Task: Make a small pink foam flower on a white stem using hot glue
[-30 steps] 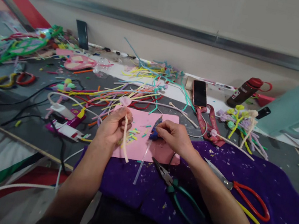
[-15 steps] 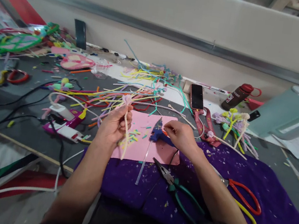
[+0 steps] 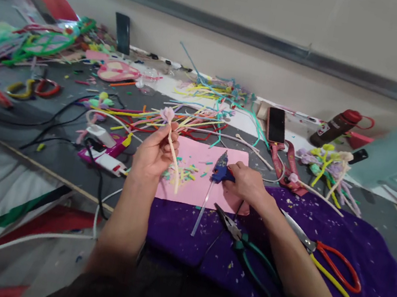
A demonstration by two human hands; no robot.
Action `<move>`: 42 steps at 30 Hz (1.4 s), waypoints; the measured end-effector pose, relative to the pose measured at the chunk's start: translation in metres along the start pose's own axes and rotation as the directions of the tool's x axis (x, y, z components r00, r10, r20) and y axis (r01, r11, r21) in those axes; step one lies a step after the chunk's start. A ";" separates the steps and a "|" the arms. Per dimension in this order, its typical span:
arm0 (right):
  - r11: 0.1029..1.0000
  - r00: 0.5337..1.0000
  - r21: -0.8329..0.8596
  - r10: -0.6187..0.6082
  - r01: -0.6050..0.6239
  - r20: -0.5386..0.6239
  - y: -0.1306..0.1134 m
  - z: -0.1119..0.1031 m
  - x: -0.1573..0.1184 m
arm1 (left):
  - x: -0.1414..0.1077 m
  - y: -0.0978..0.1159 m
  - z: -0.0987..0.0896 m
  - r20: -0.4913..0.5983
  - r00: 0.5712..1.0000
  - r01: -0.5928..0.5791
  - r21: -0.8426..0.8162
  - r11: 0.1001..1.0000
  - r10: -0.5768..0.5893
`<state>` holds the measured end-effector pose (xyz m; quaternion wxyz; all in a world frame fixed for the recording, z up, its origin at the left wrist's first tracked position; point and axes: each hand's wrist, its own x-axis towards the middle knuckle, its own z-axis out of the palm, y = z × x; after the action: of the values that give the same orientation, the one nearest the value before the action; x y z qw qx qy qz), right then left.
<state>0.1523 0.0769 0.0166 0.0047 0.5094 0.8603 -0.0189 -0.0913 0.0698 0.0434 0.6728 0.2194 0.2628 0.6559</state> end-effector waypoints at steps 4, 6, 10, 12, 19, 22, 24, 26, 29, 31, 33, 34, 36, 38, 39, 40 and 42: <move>0.977 0.998 0.213 -0.003 0.015 -0.059 0.013 0.001 0.002 | -0.002 0.008 -0.001 -0.024 1.000 0.001 -0.066 0.998 -0.002; 0.943 0.995 0.331 0.008 0.026 -0.100 0.020 0.001 0.002 | -0.002 0.011 0.000 -0.029 1.000 -0.003 -0.086 0.996 0.001; 0.800 0.993 0.600 0.073 -0.002 -0.094 0.030 0.002 0.003 | -0.002 0.009 0.000 -0.016 1.000 -0.017 -0.087 0.996 0.016; 0.701 0.992 0.713 0.115 -0.038 -0.060 0.033 0.002 0.002 | -0.002 0.006 0.001 -0.023 1.000 -0.009 -0.056 0.998 0.008; 0.352 0.962 0.931 0.273 -0.095 -0.005 0.041 -0.007 0.000 | 0.000 -0.006 0.005 -0.006 0.999 0.034 0.054 0.998 -0.033; 0.204 0.944 0.972 0.327 -0.121 0.048 0.046 -0.006 0.002 | 0.000 -0.009 0.007 0.004 0.999 0.035 0.086 0.996 -0.035; 0.088 0.939 0.990 0.334 -0.113 0.078 0.050 -0.004 0.003 | 0.001 -0.011 0.009 -0.015 0.999 0.034 0.099 0.994 -0.032; 0.002 0.944 0.997 0.322 -0.078 0.074 0.052 -0.003 0.003 | 0.001 -0.013 0.010 -0.026 0.999 0.044 0.105 0.994 -0.042; -0.013 0.953 1.000 0.303 -0.003 0.007 0.054 -0.005 0.001 | 0.000 -0.015 0.012 -0.011 0.997 0.078 0.120 0.990 -0.077; 0.036 0.959 0.999 0.282 0.015 -0.025 0.052 -0.009 -0.001 | -0.001 -0.015 0.012 -0.012 0.997 0.083 0.135 0.987 -0.082; 0.092 0.968 0.996 0.250 0.003 -0.026 0.047 -0.015 -0.005 | -0.002 -0.015 0.013 -0.020 0.998 0.066 0.157 0.985 -0.064; 0.111 0.973 0.994 0.229 -0.007 -0.019 0.044 -0.019 -0.006 | -0.003 -0.015 0.013 -0.021 0.998 0.054 0.173 0.984 -0.051; 0.117 0.981 0.993 0.194 -0.009 -0.014 0.035 -0.027 -0.011 | -0.005 -0.015 0.014 -0.016 0.999 0.037 0.208 0.977 -0.034; 0.088 0.984 0.996 0.173 0.028 -0.043 0.026 -0.034 -0.016 | -0.006 -0.016 0.015 -0.017 0.998 0.057 0.229 0.972 -0.054; 0.077 0.984 0.996 0.164 0.054 -0.066 0.021 -0.037 -0.019 | -0.007 -0.016 0.016 -0.028 0.997 0.080 0.226 0.971 -0.075; 0.072 0.983 0.994 0.157 0.082 -0.093 0.017 -0.040 -0.022 | -0.007 -0.017 0.016 -0.039 0.995 0.100 0.217 0.971 -0.094; 0.091 0.981 0.989 0.144 0.118 -0.130 0.009 -0.045 -0.027 | -0.008 -0.018 0.016 -0.053 0.992 0.123 0.200 0.972 -0.115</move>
<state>0.1735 0.0592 0.0616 -0.4234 0.3858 0.6128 -0.5444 -0.0672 0.0622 0.0452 0.6793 0.2571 0.3549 0.5886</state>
